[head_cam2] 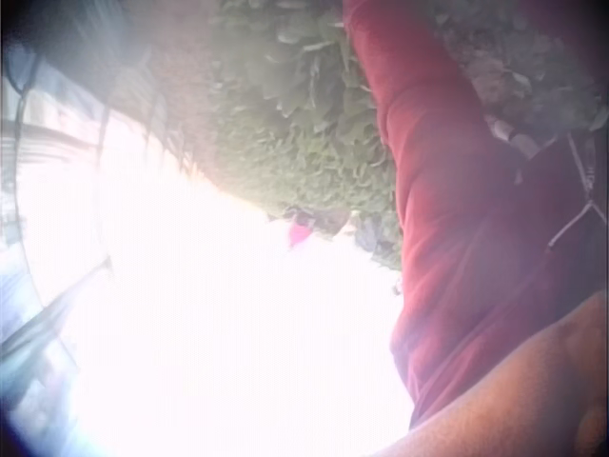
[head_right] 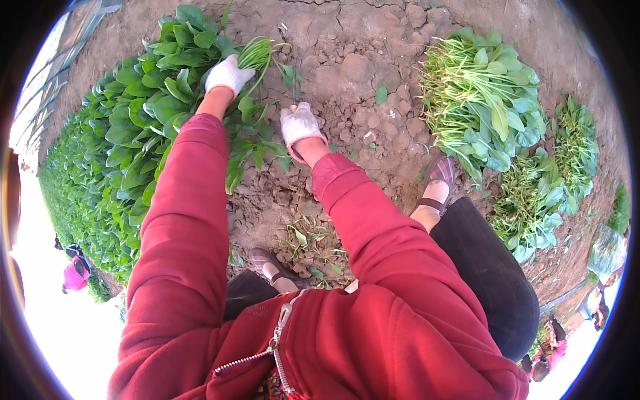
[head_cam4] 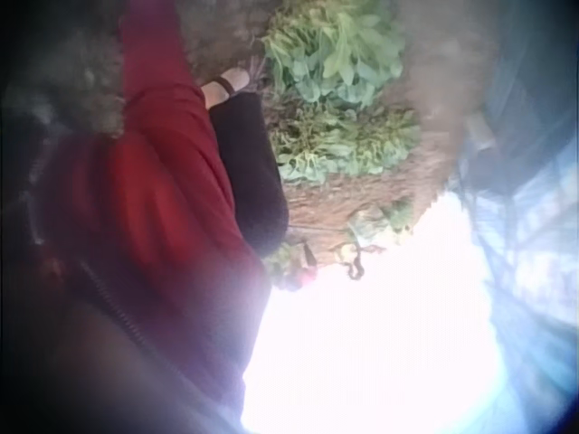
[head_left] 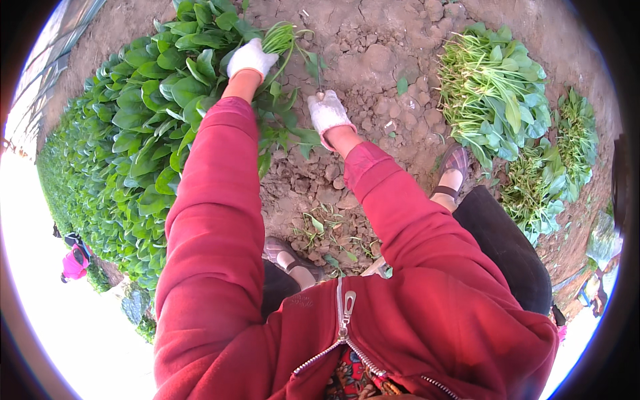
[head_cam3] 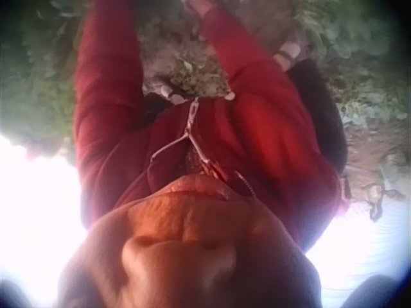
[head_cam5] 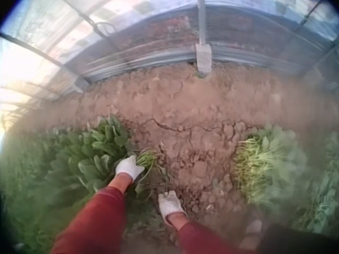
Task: The person harvests leafy green vegetables by hand in a greenhouse. They pull bunches of greens from the soil, trim the roots, and place them on the ground beside them.
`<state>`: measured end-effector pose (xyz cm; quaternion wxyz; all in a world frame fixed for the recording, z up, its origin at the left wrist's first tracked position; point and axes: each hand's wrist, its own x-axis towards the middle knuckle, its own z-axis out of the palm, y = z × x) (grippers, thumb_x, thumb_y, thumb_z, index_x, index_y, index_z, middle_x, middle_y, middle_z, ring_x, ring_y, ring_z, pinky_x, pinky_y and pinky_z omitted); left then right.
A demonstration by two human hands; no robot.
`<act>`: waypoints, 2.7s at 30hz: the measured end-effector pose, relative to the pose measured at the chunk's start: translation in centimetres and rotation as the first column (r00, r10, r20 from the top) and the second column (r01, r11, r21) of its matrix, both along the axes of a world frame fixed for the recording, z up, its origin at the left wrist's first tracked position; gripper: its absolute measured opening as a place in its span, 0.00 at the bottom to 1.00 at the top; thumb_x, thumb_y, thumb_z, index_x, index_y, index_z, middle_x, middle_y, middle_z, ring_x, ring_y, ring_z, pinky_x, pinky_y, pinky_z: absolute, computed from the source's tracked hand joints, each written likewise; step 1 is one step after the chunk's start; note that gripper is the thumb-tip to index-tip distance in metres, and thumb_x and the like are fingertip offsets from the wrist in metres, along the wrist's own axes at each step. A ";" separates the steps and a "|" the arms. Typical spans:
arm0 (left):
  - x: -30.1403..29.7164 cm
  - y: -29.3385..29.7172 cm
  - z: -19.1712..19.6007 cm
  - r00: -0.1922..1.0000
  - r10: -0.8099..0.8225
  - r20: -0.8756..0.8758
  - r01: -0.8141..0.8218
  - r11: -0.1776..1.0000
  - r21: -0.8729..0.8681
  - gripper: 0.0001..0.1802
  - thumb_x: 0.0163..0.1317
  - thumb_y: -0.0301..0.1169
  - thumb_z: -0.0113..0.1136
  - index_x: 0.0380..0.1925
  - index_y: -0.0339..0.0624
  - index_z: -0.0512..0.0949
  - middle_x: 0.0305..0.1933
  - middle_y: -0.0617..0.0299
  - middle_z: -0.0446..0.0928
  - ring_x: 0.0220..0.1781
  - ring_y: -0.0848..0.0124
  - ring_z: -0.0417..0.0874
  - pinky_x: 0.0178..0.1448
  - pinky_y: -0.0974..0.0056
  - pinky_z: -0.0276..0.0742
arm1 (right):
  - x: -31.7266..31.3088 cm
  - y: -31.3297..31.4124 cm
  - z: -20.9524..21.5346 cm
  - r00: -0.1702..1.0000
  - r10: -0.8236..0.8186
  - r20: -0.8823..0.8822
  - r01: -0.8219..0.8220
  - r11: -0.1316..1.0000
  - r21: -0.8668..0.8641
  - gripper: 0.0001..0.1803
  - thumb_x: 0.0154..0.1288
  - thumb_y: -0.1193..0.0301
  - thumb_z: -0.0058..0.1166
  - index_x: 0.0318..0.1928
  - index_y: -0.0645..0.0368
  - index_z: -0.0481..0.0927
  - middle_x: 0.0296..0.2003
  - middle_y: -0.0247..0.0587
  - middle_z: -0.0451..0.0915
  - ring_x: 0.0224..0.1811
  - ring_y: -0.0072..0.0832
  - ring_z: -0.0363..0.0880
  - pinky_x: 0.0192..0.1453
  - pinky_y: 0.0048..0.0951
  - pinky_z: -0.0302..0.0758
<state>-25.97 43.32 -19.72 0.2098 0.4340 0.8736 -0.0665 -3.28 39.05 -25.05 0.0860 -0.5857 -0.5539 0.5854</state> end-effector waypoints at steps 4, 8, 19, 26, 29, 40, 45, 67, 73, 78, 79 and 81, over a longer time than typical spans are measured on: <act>-1.6 -0.8 0.7 0.997 0.077 0.007 -0.077 0.991 0.107 0.42 0.55 0.54 0.66 0.66 0.42 0.74 0.63 0.44 0.80 0.65 0.50 0.80 0.70 0.53 0.74 | 0.2 -1.1 0.3 0.999 -0.041 -0.004 0.041 0.999 0.019 0.24 0.72 0.60 0.53 0.55 0.69 0.72 0.50 0.62 0.84 0.57 0.55 0.82 0.60 0.47 0.78; -2.2 -2.1 3.0 0.938 0.192 0.289 -0.295 0.878 0.377 0.40 0.56 0.51 0.69 0.62 0.34 0.76 0.58 0.46 0.83 0.58 0.57 0.84 0.65 0.58 0.75 | -0.2 -1.9 0.7 0.990 -0.139 -0.030 0.140 0.987 0.072 0.22 0.72 0.60 0.53 0.54 0.67 0.72 0.46 0.63 0.85 0.53 0.57 0.83 0.55 0.50 0.78; 1.9 -12.3 12.1 0.397 -0.290 0.871 -0.796 0.364 0.484 0.23 0.66 0.32 0.64 0.59 0.36 0.75 0.50 0.62 0.81 0.45 0.76 0.80 0.50 0.66 0.79 | 8.3 -5.6 1.9 0.941 -0.265 -0.212 0.214 0.948 -0.237 0.25 0.73 0.57 0.47 0.56 0.66 0.67 0.40 0.61 0.83 0.41 0.51 0.84 0.49 0.46 0.77; 0.2 -28.6 14.2 0.588 -0.254 0.768 -0.617 0.473 0.629 0.21 0.74 0.38 0.55 0.59 0.35 0.77 0.54 0.61 0.79 0.55 0.67 0.78 0.65 0.59 0.73 | 14.9 -11.5 0.4 0.994 -0.072 0.079 0.072 0.997 0.003 0.25 0.77 0.56 0.44 0.62 0.62 0.66 0.52 0.58 0.83 0.53 0.57 0.82 0.56 0.50 0.76; 1.9 -34.0 18.6 0.613 -0.174 0.771 -0.661 0.422 0.621 0.21 0.73 0.39 0.56 0.58 0.35 0.77 0.53 0.61 0.79 0.55 0.68 0.79 0.64 0.59 0.74 | 16.6 -11.7 1.3 0.942 0.164 0.291 -0.201 0.974 0.102 0.26 0.74 0.55 0.48 0.63 0.59 0.68 0.55 0.55 0.83 0.57 0.52 0.83 0.61 0.46 0.78; 8.0 -46.2 25.4 0.625 -0.173 0.762 -0.697 0.317 0.643 0.24 0.69 0.41 0.62 0.56 0.34 0.78 0.50 0.60 0.81 0.52 0.71 0.80 0.61 0.61 0.76 | 5.9 -13.2 24.2 0.836 0.385 -0.390 -0.086 0.795 0.601 0.27 0.70 0.66 0.60 0.66 0.60 0.71 0.56 0.50 0.81 0.55 0.37 0.84 0.61 0.36 0.79; 9.5 -46.0 26.3 0.629 -0.269 0.730 -0.647 0.339 0.683 0.27 0.69 0.39 0.63 0.62 0.34 0.74 0.55 0.57 0.81 0.51 0.68 0.85 0.59 0.61 0.82 | 6.0 -19.3 35.5 0.511 0.723 -0.465 0.009 0.537 0.844 0.18 0.61 0.75 0.69 0.52 0.58 0.80 0.47 0.41 0.83 0.44 0.29 0.86 0.44 0.29 0.84; 23.5 -46.1 32.0 0.555 -0.238 0.797 -0.711 0.362 0.603 0.30 0.69 0.33 0.61 0.68 0.33 0.68 0.62 0.58 0.77 0.59 0.73 0.77 0.63 0.66 0.74 | 8.0 -26.5 37.2 0.480 0.186 -0.858 -0.085 0.983 0.166 0.13 0.75 0.67 0.56 0.51 0.63 0.79 0.41 0.32 0.82 0.43 0.19 0.78 0.52 0.26 0.76; 27.1 -46.0 31.1 0.541 -0.165 0.824 -0.758 0.328 0.564 0.30 0.68 0.32 0.64 0.68 0.35 0.69 0.60 0.59 0.79 0.58 0.72 0.79 0.64 0.66 0.74 | 8.8 -26.5 36.6 0.470 0.096 -0.877 -0.118 0.992 0.045 0.10 0.77 0.69 0.53 0.47 0.62 0.82 0.40 0.32 0.83 0.41 0.19 0.78 0.49 0.23 0.76; 27.9 -46.7 31.4 0.574 -0.180 0.799 -0.704 0.391 0.593 0.31 0.67 0.33 0.63 0.69 0.34 0.68 0.63 0.58 0.77 0.61 0.71 0.76 0.68 0.65 0.71 | 9.5 -26.2 35.7 0.441 0.079 -0.894 -0.161 0.987 0.008 0.12 0.79 0.68 0.49 0.50 0.61 0.83 0.43 0.36 0.83 0.43 0.23 0.81 0.50 0.26 0.79; 27.7 -47.0 31.5 0.572 -0.208 0.794 -0.683 0.415 0.601 0.32 0.67 0.33 0.63 0.69 0.34 0.68 0.64 0.57 0.76 0.62 0.71 0.76 0.68 0.64 0.71 | 9.6 -26.0 35.5 0.467 0.072 -0.881 -0.160 0.987 -0.005 0.13 0.80 0.67 0.48 0.51 0.60 0.83 0.44 0.37 0.83 0.45 0.25 0.82 0.51 0.27 0.80; 27.1 -47.3 31.4 0.577 -0.252 0.777 -0.640 0.452 0.622 0.32 0.69 0.40 0.61 0.68 0.33 0.68 0.65 0.59 0.75 0.61 0.72 0.76 0.68 0.64 0.70 | 10.0 -25.1 35.2 0.494 0.208 -0.844 -0.163 0.976 0.145 0.14 0.80 0.66 0.47 0.51 0.60 0.83 0.45 0.36 0.83 0.47 0.25 0.81 0.53 0.28 0.78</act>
